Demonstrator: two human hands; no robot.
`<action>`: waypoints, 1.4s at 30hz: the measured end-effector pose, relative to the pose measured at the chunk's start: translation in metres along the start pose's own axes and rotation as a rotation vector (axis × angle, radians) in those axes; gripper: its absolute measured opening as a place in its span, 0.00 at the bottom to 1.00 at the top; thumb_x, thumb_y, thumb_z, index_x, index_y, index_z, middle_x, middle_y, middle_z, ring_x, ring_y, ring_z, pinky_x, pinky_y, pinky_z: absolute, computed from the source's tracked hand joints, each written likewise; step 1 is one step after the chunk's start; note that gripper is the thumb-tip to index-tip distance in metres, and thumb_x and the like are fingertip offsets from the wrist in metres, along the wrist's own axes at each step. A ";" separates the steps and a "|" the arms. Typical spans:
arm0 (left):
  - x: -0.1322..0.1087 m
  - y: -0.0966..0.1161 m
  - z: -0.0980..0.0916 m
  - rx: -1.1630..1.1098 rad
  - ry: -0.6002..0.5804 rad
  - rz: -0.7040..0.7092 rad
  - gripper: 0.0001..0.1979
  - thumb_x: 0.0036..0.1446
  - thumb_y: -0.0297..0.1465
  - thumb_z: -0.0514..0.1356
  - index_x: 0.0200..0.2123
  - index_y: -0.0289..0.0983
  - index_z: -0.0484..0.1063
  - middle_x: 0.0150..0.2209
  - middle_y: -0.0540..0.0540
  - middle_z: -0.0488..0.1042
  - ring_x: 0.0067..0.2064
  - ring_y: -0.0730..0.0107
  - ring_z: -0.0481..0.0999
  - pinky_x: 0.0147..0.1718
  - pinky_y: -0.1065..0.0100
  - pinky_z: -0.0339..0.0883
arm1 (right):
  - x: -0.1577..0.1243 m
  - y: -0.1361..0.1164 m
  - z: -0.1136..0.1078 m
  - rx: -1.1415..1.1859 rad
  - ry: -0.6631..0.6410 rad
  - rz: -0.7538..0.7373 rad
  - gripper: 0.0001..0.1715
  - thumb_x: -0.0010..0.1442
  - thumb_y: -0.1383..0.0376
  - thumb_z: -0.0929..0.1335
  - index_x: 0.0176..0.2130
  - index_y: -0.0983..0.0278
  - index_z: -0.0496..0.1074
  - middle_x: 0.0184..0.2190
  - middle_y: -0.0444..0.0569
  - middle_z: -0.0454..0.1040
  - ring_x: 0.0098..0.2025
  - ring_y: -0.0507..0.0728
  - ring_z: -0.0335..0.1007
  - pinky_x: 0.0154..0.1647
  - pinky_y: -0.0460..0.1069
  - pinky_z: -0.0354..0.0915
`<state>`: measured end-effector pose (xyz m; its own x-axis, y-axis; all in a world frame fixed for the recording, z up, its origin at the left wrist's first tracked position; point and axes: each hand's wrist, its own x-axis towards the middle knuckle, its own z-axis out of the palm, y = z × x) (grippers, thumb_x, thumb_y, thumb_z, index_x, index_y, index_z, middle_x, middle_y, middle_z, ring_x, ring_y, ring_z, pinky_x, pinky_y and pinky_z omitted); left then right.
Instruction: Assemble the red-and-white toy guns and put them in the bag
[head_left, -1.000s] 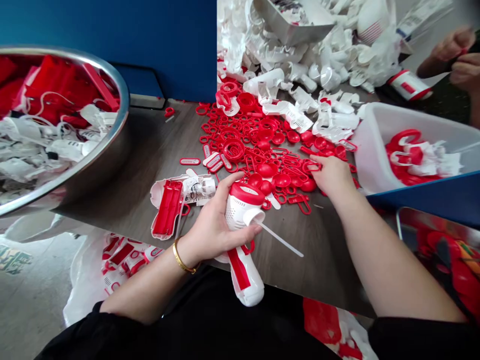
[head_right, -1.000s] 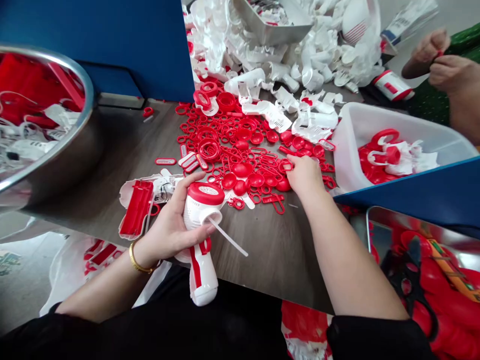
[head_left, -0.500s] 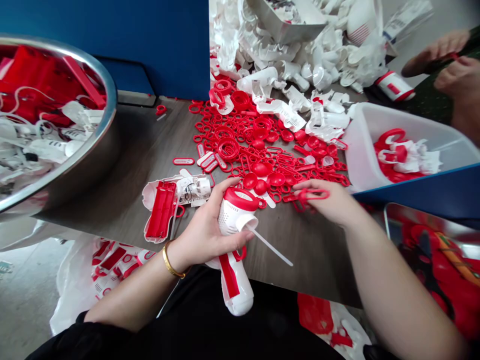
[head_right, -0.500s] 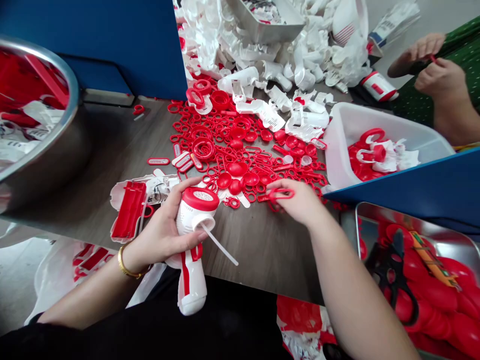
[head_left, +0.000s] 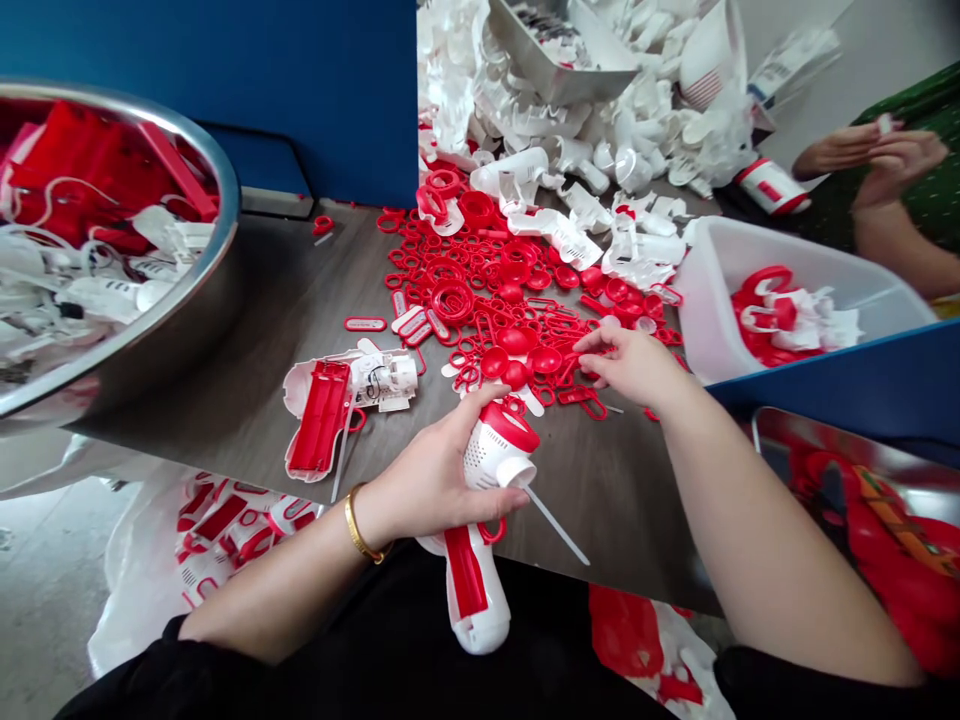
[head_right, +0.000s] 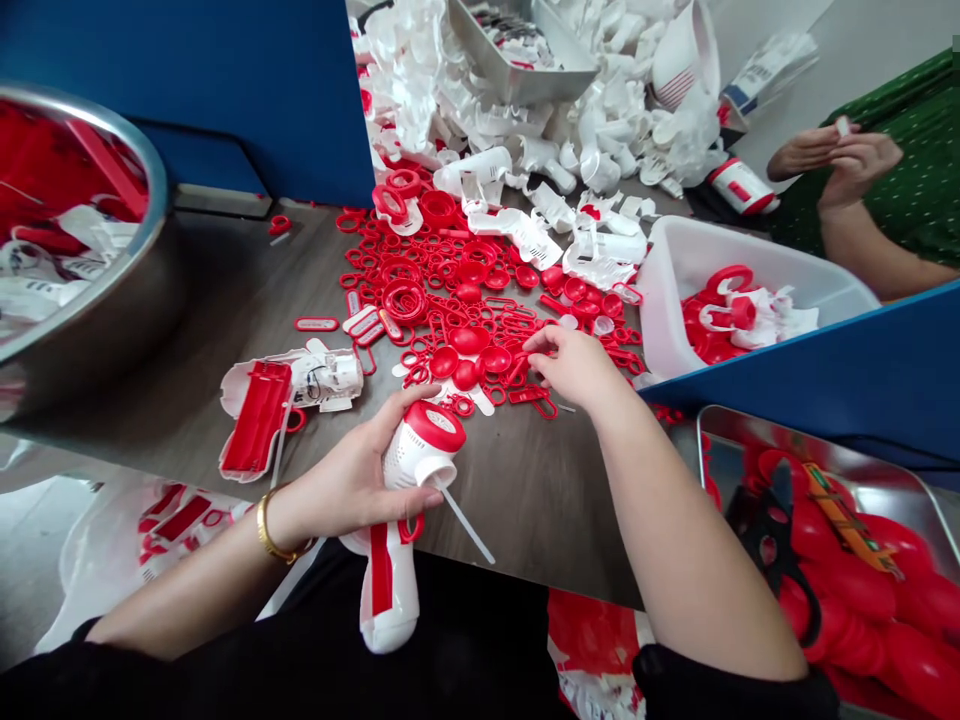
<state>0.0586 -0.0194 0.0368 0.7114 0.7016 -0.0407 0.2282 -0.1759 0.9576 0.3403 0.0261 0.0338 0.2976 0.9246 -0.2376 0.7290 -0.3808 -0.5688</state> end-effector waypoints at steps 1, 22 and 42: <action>0.000 0.000 0.000 0.002 -0.003 -0.010 0.44 0.48 0.41 0.68 0.64 0.42 0.48 0.48 0.41 0.72 0.42 0.60 0.75 0.42 0.59 0.70 | -0.003 0.004 0.004 0.035 0.053 -0.001 0.07 0.50 0.69 0.68 0.34 0.62 0.74 0.25 0.44 0.76 0.22 0.53 0.72 0.24 0.50 0.69; 0.001 0.005 -0.009 0.060 0.234 0.032 0.43 0.50 0.39 0.66 0.64 0.40 0.47 0.53 0.40 0.69 0.50 0.56 0.73 0.51 0.56 0.66 | -0.136 -0.015 0.002 0.374 -0.150 -0.716 0.13 0.57 0.73 0.68 0.41 0.56 0.73 0.34 0.44 0.75 0.35 0.53 0.73 0.34 0.47 0.70; -0.018 0.003 0.019 0.053 0.164 0.061 0.39 0.47 0.42 0.68 0.56 0.42 0.51 0.49 0.42 0.69 0.47 0.58 0.75 0.45 0.59 0.70 | -0.134 -0.017 0.057 1.033 -0.466 -0.249 0.26 0.54 0.58 0.74 0.53 0.52 0.70 0.52 0.48 0.75 0.51 0.57 0.73 0.52 0.53 0.70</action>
<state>0.0592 -0.0461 0.0352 0.6083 0.7908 0.0682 0.2261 -0.2549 0.9402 0.2527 -0.0913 0.0306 -0.1958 0.9652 -0.1734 -0.1793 -0.2091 -0.9613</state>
